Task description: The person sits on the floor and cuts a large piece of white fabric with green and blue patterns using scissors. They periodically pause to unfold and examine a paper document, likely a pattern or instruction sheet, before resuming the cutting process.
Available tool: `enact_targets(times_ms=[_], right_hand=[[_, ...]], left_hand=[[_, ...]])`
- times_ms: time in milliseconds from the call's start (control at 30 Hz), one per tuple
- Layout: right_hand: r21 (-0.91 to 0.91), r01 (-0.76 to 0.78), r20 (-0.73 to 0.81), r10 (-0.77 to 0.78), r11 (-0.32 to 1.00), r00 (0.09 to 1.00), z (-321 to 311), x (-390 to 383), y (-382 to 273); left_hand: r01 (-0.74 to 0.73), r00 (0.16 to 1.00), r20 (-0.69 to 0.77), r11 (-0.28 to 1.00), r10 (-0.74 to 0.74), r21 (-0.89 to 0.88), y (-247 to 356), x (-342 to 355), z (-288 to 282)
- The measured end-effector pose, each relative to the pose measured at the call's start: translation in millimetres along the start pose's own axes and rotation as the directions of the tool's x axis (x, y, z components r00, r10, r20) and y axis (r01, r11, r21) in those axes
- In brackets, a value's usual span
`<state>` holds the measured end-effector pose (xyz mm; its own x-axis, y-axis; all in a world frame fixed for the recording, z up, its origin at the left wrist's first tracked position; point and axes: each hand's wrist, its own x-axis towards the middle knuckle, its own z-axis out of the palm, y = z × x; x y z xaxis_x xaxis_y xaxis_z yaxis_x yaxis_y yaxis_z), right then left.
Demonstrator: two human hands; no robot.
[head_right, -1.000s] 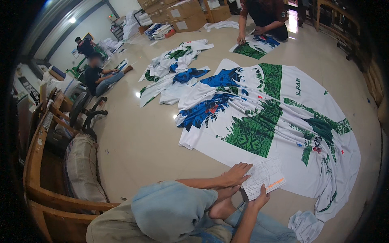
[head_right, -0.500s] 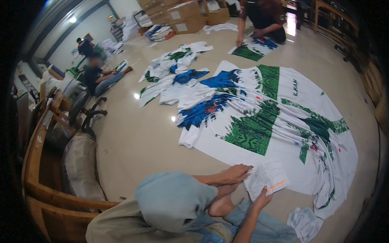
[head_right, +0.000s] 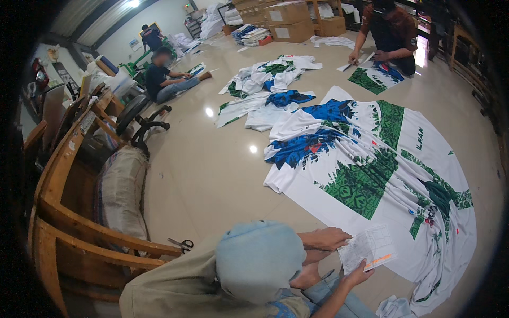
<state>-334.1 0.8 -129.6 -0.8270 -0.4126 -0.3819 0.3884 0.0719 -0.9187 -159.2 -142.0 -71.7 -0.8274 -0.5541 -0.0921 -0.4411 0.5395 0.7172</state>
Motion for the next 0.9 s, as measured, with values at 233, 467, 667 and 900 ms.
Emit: enact_targets(times_ms=[233,467,667,900], right_hand=[[0.220,-0.076,0.054,0.066,0.973,0.996,5.7,-0.3,-12.2],[-0.566,-0.097,-0.148,0.015,0.819,0.989,-6.5,9.4,-3.7],[-0.087,0.001,-0.150,-0.014,0.996,0.989,-33.4,-1.6,-7.7],[-0.564,-0.033,-0.544,-0.341,0.825,0.767,-201.4,-48.6,-181.6]], left_hand=[[-0.197,0.977,-0.059,0.973,0.205,0.120,-34.7,7.0,16.7],[-0.132,0.991,0.032,0.981,0.128,0.145,-11.6,19.7,4.2],[-0.187,0.974,0.139,0.980,0.178,0.061,34.0,12.5,8.4],[-0.233,0.965,0.199,0.909,0.171,0.346,39.2,-42.7,5.7]])
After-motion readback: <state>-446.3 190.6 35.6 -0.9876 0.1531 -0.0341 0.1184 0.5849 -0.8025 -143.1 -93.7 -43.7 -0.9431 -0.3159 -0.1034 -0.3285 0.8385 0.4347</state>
